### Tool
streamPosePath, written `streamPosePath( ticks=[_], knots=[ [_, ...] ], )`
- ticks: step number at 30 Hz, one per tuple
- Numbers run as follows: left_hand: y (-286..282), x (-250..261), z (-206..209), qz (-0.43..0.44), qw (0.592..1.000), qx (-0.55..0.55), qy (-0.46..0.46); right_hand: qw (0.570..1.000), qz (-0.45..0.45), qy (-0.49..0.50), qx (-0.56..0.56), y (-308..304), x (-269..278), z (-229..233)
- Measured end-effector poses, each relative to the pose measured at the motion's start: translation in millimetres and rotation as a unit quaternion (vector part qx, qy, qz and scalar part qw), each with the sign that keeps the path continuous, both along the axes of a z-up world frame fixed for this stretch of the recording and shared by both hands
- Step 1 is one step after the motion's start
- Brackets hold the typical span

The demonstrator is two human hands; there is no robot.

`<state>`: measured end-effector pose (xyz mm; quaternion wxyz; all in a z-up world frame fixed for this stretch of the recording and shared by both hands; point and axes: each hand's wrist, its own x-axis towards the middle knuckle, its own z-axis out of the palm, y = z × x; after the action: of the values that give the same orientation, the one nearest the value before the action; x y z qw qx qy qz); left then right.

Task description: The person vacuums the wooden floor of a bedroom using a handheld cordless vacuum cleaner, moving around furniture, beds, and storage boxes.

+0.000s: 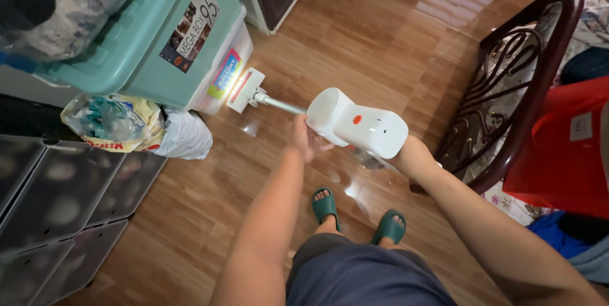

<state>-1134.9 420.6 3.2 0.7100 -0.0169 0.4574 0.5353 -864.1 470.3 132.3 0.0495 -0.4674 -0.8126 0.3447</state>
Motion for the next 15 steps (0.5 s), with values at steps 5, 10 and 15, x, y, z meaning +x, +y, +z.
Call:
streamPosePath(
  ticks=[5,10,15],
  knots=[
    [16.3,-0.9,13.7,0.014,0.998,-0.032,0.042,0.998,-0.018,-0.025,-0.059,25.9,-2.9,-6.3],
    [37.7,45.2,47.9,0.004,0.998,-0.027,0.06,1.0,0.002,-0.016,-0.022,53.5,54.3,-16.1],
    [51.7,143.7,76.3,-0.066,0.997,0.023,0.037,0.984,0.043,-0.171,-0.02,82.0,178.7,-2.2]
  ],
)
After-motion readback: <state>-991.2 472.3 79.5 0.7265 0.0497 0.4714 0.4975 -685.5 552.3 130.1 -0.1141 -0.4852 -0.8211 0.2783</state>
